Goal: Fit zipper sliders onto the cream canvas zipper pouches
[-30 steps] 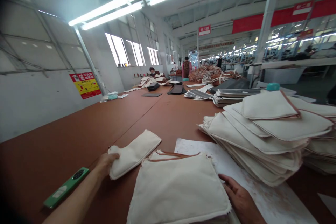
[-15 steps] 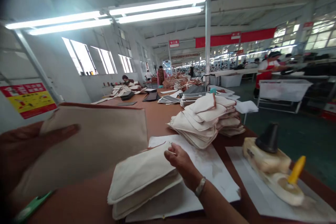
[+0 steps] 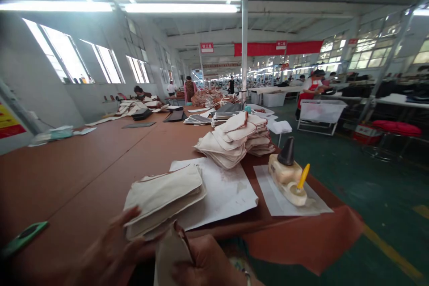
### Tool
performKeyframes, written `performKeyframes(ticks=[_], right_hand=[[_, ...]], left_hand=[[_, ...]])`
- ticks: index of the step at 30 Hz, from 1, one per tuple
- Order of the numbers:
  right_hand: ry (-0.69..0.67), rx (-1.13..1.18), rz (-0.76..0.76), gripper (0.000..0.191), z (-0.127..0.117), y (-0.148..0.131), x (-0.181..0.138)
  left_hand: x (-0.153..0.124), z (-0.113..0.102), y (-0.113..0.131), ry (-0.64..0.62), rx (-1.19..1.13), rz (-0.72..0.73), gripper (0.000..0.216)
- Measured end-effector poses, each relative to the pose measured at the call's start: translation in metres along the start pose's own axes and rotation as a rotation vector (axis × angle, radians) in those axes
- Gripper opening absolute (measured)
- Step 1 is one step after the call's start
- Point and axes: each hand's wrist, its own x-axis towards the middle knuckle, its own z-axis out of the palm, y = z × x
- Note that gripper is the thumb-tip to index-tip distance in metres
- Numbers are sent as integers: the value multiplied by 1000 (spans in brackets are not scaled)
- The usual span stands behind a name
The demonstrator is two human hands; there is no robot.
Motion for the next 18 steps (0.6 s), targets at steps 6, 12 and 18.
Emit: performKeyframes(ticks=[6,12,18], right_hand=[[7,-333,-158,37,5,-23,-7],[108,-478,-121,50,19,-10,-5],[147,-301,-150,47,-3,-33,-5]], left_hand=[[2,26,67,-390,-330,196,20],[-4,28,59,-407,-474,-1,25],[1,1,66,-856,-933,-319,34]])
